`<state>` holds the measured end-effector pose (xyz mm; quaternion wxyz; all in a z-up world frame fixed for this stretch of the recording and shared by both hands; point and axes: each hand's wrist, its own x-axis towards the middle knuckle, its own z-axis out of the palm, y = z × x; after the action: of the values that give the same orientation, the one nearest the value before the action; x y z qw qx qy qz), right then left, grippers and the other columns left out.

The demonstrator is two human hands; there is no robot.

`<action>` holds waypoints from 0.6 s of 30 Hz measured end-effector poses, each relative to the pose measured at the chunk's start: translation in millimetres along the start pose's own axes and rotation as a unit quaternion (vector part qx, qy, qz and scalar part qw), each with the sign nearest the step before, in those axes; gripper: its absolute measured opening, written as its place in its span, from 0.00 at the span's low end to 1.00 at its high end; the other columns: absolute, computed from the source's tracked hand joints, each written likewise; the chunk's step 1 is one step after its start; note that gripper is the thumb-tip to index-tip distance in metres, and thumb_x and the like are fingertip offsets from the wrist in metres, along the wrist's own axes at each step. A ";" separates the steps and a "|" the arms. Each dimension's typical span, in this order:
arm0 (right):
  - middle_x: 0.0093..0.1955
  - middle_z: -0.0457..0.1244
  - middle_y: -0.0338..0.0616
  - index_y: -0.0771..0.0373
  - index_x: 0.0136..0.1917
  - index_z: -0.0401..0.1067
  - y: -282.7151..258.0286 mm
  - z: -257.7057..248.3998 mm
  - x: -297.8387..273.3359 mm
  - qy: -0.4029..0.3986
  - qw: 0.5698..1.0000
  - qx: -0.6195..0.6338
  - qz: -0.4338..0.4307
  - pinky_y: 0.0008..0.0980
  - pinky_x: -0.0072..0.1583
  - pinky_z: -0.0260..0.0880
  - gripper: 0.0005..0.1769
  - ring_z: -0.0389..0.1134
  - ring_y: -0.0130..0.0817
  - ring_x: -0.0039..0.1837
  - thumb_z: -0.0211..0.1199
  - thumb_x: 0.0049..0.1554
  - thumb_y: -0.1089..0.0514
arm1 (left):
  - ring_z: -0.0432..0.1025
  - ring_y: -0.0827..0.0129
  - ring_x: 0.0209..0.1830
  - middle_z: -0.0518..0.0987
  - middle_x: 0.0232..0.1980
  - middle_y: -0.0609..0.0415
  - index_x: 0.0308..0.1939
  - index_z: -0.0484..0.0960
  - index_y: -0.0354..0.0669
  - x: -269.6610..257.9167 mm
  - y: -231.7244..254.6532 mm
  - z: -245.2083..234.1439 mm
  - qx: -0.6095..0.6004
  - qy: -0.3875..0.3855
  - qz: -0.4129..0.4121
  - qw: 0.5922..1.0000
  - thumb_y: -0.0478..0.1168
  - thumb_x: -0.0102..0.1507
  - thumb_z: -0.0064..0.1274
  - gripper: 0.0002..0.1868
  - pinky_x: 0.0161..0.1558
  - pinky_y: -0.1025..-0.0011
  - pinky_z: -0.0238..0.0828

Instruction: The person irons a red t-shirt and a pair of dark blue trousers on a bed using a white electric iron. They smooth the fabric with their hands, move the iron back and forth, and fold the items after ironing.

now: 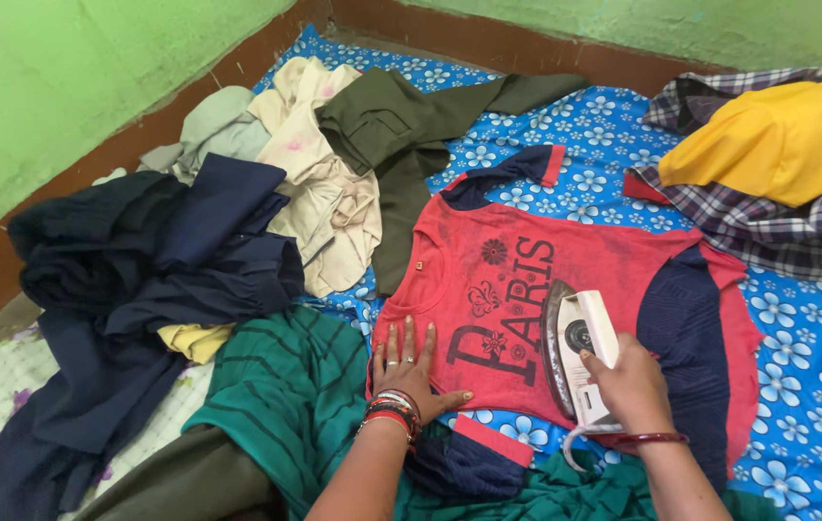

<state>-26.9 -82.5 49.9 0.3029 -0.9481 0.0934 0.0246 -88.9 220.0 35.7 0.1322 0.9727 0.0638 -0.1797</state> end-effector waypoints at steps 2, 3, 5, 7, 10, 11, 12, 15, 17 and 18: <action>0.45 0.71 0.60 0.65 0.52 0.75 -3.5 -1.0 -3.9 0.011 1.000 -0.012 -0.020 0.49 0.52 0.71 0.21 0.74 0.56 0.50 0.70 0.53 0.48 | 0.22 0.51 0.85 0.25 0.86 0.51 0.82 0.32 0.64 -0.7 0.7 0.6 -0.008 0.002 -0.001 1.000 0.83 0.47 0.54 0.72 0.78 0.51 0.19; 0.45 0.71 0.60 0.64 0.52 0.75 -6.6 -0.9 -4.9 0.008 0.999 -0.008 -0.032 0.49 0.51 0.71 0.21 0.74 0.56 0.50 0.70 0.53 0.47 | 0.22 0.51 0.85 0.25 0.85 0.50 0.82 0.31 0.64 -0.6 0.7 0.1 -0.007 0.001 0.000 1.000 0.83 0.47 0.54 0.72 0.78 0.51 0.18; 0.44 0.71 0.59 0.63 0.52 0.75 -13.9 0.3 -6.9 0.002 0.998 0.001 -0.057 0.49 0.51 0.71 0.21 0.74 0.56 0.49 0.69 0.52 0.46 | 0.21 0.50 0.85 0.25 0.85 0.50 0.82 0.31 0.63 -1.6 1.1 -0.6 -0.005 0.001 0.002 1.000 0.83 0.48 0.54 0.72 0.78 0.51 0.16; 0.43 0.71 0.58 0.62 0.52 0.75 -22.2 3.0 -8.6 -0.021 0.996 0.025 -0.088 0.47 0.49 0.72 0.21 0.75 0.53 0.48 0.70 0.51 0.47 | 0.21 0.51 0.85 0.24 0.85 0.50 0.82 0.31 0.63 -2.5 1.8 -2.1 -0.007 0.002 0.001 1.000 0.82 0.47 0.54 0.72 0.78 0.51 0.17; 0.39 0.71 0.54 0.62 0.52 0.75 -36.7 14.4 -10.1 -0.065 0.990 0.064 -0.108 0.44 0.47 0.73 0.19 0.76 0.47 0.43 0.70 0.50 0.50 | 0.21 0.50 0.85 0.24 0.85 0.49 0.82 0.31 0.62 -3.1 3.0 -4.4 -0.004 0.000 0.000 1.000 0.82 0.49 0.52 0.70 0.78 0.50 0.17; 0.37 0.72 0.53 0.61 0.52 0.75 -40.0 17.0 -9.6 -0.081 0.988 0.076 -0.111 0.43 0.46 0.73 0.19 0.76 0.45 0.41 0.70 0.50 0.52 | 0.21 0.50 0.85 0.24 0.85 0.49 0.82 0.31 0.62 -2.6 4.8 -4.2 -0.003 -0.001 0.001 1.000 0.81 0.51 0.51 0.69 0.78 0.49 0.17; 0.36 0.71 0.52 0.62 0.51 0.75 -41.4 17.4 -8.6 -0.092 0.987 0.078 -0.105 0.42 0.46 0.73 0.18 0.76 0.43 0.40 0.70 0.50 0.52 | 0.22 0.50 0.85 0.25 0.85 0.48 0.82 0.32 0.60 0.1 7.8 -3.7 -0.018 -0.013 -0.012 1.000 0.80 0.54 0.48 0.65 0.77 0.48 0.17; 0.34 0.71 0.51 0.63 0.49 0.75 -43.9 16.4 -3.6 -0.120 0.985 0.084 -0.092 0.41 0.44 0.74 0.16 0.76 0.40 0.37 0.70 0.51 0.53 | 0.28 0.49 0.85 0.31 0.85 0.44 0.80 0.40 0.52 14.0 24.1 4.0 -0.049 0.013 -0.038 0.998 0.73 0.64 0.40 0.51 0.77 0.43 0.19; 0.33 0.71 0.50 0.64 0.47 0.75 -43.8 13.2 -0.2 -0.129 0.983 0.093 -0.088 0.40 0.43 0.75 0.15 0.77 0.39 0.36 0.70 0.51 0.53 | 0.34 0.49 0.86 0.39 0.86 0.42 0.78 0.52 0.46 28.7 40.9 12.8 -0.050 0.110 -0.037 0.992 0.65 0.71 0.35 0.39 0.77 0.42 0.24; 0.33 0.71 0.50 0.64 0.48 0.75 -44.8 13.2 1.4 -0.120 0.984 0.090 -0.094 0.40 0.43 0.74 0.16 0.76 0.39 0.36 0.71 0.51 0.53 | 0.37 0.51 0.85 0.42 0.85 0.45 0.78 0.53 0.47 37.5 44.0 15.6 -0.042 0.159 -0.001 0.986 0.61 0.70 0.35 0.37 0.76 0.42 0.24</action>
<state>-16.8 -39.3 64.5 0.3971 -0.9116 -0.0317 0.1015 -51.7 176.4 18.2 0.1605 0.9825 0.0923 -0.0202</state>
